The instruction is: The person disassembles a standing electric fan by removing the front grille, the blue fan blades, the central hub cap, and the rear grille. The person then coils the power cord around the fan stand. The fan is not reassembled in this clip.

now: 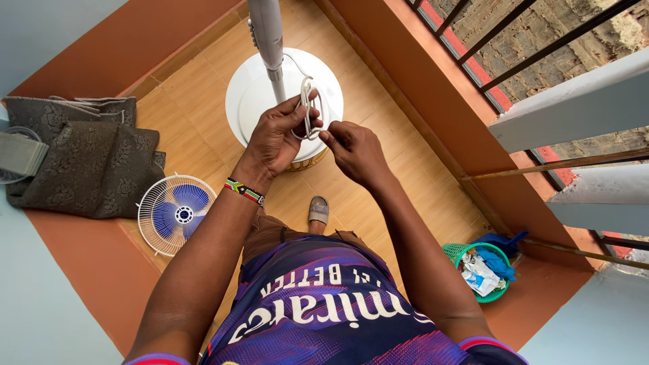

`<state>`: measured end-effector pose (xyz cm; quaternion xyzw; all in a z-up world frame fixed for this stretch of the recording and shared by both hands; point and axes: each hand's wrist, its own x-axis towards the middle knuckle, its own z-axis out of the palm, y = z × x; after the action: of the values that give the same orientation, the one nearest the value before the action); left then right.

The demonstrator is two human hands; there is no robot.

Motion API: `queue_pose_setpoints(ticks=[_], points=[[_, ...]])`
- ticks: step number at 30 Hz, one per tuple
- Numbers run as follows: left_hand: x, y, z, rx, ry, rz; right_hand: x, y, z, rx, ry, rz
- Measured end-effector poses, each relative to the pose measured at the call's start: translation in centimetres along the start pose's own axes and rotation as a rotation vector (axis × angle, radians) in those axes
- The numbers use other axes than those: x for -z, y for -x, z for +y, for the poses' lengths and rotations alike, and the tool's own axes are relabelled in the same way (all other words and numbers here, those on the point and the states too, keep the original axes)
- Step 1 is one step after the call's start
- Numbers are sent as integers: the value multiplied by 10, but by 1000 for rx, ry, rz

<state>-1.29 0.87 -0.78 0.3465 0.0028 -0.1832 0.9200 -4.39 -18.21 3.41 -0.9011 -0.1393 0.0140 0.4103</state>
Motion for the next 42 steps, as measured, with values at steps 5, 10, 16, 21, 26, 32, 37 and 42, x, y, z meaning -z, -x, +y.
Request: queue_pose_setpoints(ticks=[5, 10, 16, 21, 26, 32, 37, 42], points=[[13, -2, -1, 47, -45, 34, 3, -12, 8, 293, 294, 32], [8, -7, 1, -22, 115, 175, 2, -11, 4, 236, 42, 286], [-13, -14, -11, -107, 233, 289, -14, 14, -8, 445, 101, 401], [-26, -23, -15, -112, 54, 252, -28, 5, 10, 463, 278, 391], [-27, -33, -14, -160, -330, 304, -18, -3, 38, 4, -979, -124], [-5, -48, -5, -196, -448, 300, -7, 10, 52, -61, -459, -218], [14, -50, -12, -202, -508, 257, -9, -1, 47, 334, -273, 53], [4, -51, -31, -334, -447, 132, -8, -8, 31, -278, -1740, -277]])
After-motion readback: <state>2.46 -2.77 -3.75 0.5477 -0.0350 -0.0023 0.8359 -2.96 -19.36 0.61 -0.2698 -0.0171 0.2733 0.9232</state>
